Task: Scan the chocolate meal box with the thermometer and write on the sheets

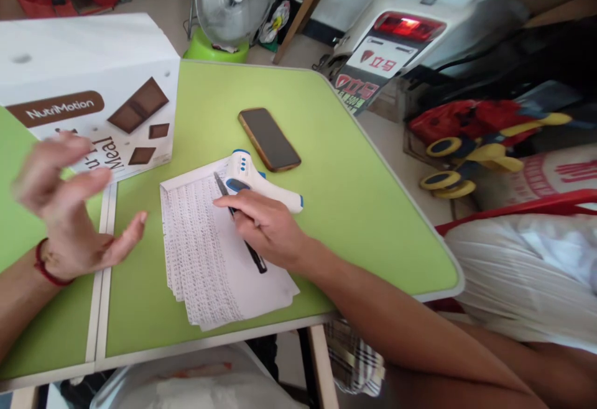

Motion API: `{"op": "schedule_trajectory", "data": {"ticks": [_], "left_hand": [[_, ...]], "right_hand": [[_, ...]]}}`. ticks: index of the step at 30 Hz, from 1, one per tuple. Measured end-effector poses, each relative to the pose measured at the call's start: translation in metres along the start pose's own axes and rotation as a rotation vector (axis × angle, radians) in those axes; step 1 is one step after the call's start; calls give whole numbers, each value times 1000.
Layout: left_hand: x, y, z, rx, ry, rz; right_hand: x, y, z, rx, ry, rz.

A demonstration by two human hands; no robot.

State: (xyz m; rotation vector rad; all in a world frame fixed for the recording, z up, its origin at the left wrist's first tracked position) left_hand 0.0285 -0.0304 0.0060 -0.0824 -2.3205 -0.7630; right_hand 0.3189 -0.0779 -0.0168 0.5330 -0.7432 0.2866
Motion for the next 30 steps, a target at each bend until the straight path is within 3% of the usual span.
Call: {"op": "schedule_trajectory", "data": {"ticks": [1,2,4,7,11,16,21,30], "left_hand": [[-3,-1,-10,-326,85,-43],[-7,-3,-18,-552,157,-17],[-14,-3,-25,-729,215,173],[-21,-2,-23,-712,190,398],[-26,-5,-18,-681,180,539],[-29,-7,-18,-691,133,598],[-31,-8,-17,-697,95,640],[-31,-9,-17,-642,96,691]], "right_hand": [[0,1,0,12,90,-38],[0,1,0,16,173,-73],[-3,2,-1,10,307,-124],[-10,2,-2,3,449,-177],[-17,1,2,-38,542,-157],[-21,4,7,-123,603,-37],[-27,7,6,-261,498,-136],[-31,7,6,-301,417,-284]]}}
Point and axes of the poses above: each hand's wrist, its own y-axis towards the middle knuckle, its own x-axis out of the back of the hand, z = x × y, the point moved 1 cm from there along y, towards the middle knuckle, and after that the axes turned 1 degree about -y, right-handed, at the moved point
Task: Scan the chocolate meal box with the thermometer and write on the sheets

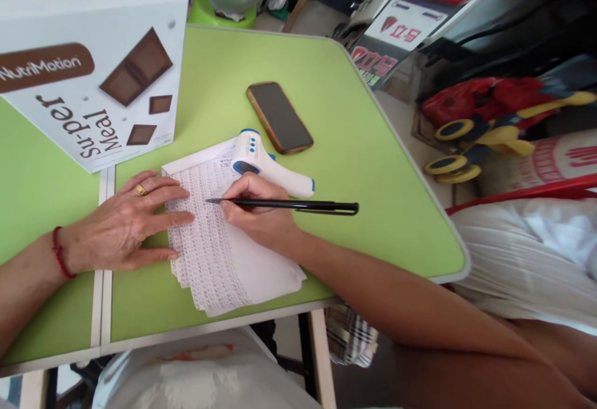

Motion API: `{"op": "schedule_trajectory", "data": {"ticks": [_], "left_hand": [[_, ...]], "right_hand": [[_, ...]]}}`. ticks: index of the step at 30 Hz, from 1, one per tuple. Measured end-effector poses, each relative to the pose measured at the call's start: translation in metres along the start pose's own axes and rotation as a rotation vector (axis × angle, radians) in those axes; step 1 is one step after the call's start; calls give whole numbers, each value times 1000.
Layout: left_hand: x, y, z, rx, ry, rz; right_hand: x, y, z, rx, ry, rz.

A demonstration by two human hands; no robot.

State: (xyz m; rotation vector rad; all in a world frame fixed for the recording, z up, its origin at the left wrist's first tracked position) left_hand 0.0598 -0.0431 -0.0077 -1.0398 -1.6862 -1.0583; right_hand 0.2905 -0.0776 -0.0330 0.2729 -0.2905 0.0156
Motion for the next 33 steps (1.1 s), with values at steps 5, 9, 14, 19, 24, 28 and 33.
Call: {"op": "schedule_trajectory", "data": {"ticks": [5,9,14,19,24,28,33], "left_hand": [[0,-1,-2,3,-1,36],[0,-1,-4,-11,0,53],[0,1,-5,-11,-4,66],[0,1,-6,-1,-4,77],[1,1,-6,3,-15,68],[1,2,-6,8,-23,68],[1,2,-7,20,-35,68]], "right_hand": [[0,0,-1,32,-5,44],[1,1,-2,41,-6,75],[2,2,-1,37,-21,88],[0,1,-2,39,-35,97],[0,1,-1,21,-59,117],[1,1,0,14,-80,111],[1,1,-1,7,-67,108]]}}
Point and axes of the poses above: each hand's wrist, its own y-axis towards the middle knuckle, its own x-axis out of the back of the hand, z = x × y, the point moved 1 cm from there along y, towards the middle knuckle, and after that the axes turned 1 degree about -y, right-handed, at the moved point
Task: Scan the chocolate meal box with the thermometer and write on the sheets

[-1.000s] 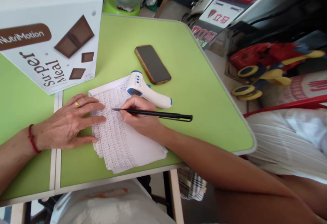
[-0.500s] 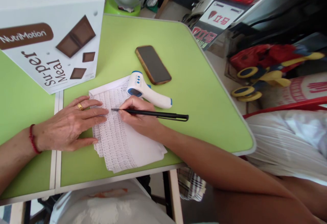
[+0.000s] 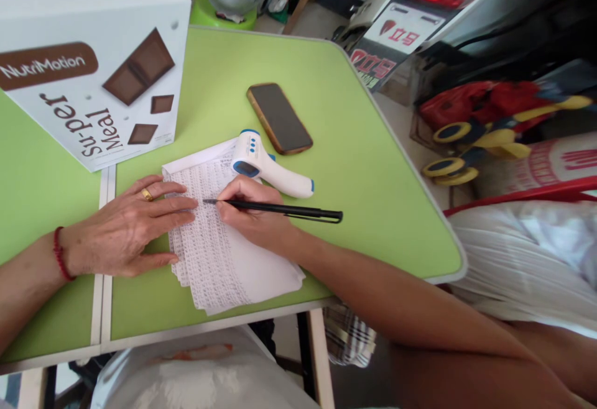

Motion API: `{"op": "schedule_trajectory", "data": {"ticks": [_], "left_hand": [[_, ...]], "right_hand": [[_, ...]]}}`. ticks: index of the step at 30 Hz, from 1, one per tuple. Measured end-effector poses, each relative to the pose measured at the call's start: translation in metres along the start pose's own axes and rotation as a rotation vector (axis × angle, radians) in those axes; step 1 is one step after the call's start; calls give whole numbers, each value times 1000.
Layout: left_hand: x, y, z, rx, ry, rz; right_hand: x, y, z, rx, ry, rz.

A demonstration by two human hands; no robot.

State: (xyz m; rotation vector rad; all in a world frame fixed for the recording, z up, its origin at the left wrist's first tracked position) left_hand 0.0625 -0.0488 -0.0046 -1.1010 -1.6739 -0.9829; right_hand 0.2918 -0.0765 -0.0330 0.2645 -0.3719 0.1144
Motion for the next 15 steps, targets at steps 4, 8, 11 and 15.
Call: {"op": "schedule_trajectory", "data": {"ticks": [4,8,11,15], "left_hand": [[0,0,0,-3,9,12],[1,-1,0,2,17,19],[1,-1,0,2,14,21],[1,-1,1,0,7,18]], "right_hand": [[-1,0,-1,-13,6,2],[0,0,0,-12,9,-11],[0,0,-1,-7,-1,-9],[0,0,-2,0,-9,-26]]}}
Point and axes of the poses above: each hand's wrist, its own y-axis towards the middle knuckle, its own x-axis out of the back of the hand, z = x × y, the point moved 1 cm from there along y, towards the middle knuckle, and after that the axes turned 1 degree about -y, right-handed, at the moved point
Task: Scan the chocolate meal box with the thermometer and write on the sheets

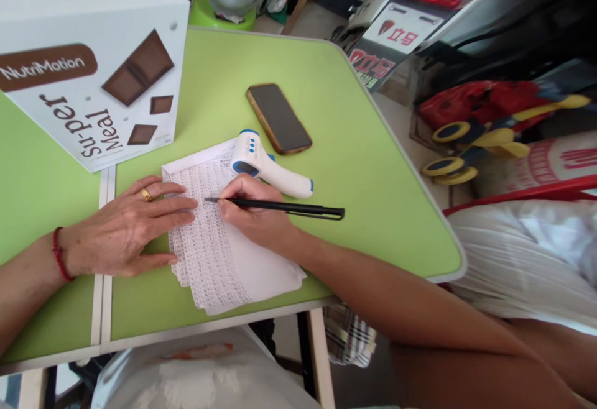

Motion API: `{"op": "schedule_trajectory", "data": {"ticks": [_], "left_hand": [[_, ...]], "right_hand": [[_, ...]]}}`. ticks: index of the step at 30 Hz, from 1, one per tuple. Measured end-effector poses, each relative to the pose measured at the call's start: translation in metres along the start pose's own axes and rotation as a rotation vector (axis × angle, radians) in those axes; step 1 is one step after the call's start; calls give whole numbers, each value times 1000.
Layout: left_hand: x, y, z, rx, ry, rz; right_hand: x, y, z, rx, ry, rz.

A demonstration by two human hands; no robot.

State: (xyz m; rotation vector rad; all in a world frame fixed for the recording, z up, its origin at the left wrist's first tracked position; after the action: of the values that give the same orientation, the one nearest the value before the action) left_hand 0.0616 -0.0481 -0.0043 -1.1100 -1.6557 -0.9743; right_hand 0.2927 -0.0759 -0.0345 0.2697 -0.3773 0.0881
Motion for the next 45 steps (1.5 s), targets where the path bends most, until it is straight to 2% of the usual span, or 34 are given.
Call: {"op": "schedule_trajectory", "data": {"ticks": [24,31,45], "left_hand": [[-1,-1,1,-9,2,-3],[0,-1,2,-9,6,-1],[-1,-2,1,-4,8,-1]], "right_hand": [[-1,1,1,-4,-46,0],[-2,1,0,28,27,-24],[-2,0,-1,14,-5,26]]}}
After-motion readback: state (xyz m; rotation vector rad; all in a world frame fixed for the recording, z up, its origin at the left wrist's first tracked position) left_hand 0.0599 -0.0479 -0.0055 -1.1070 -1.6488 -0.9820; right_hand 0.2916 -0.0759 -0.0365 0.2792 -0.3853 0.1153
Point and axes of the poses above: each hand's wrist, its own y-axis towards the middle knuckle, its own x-axis out of the back of the hand, z = x × y, the point moved 1 cm from there along y, towards the middle knuckle, and after that the axes turned 1 degree about -y, right-handed, at the moved point
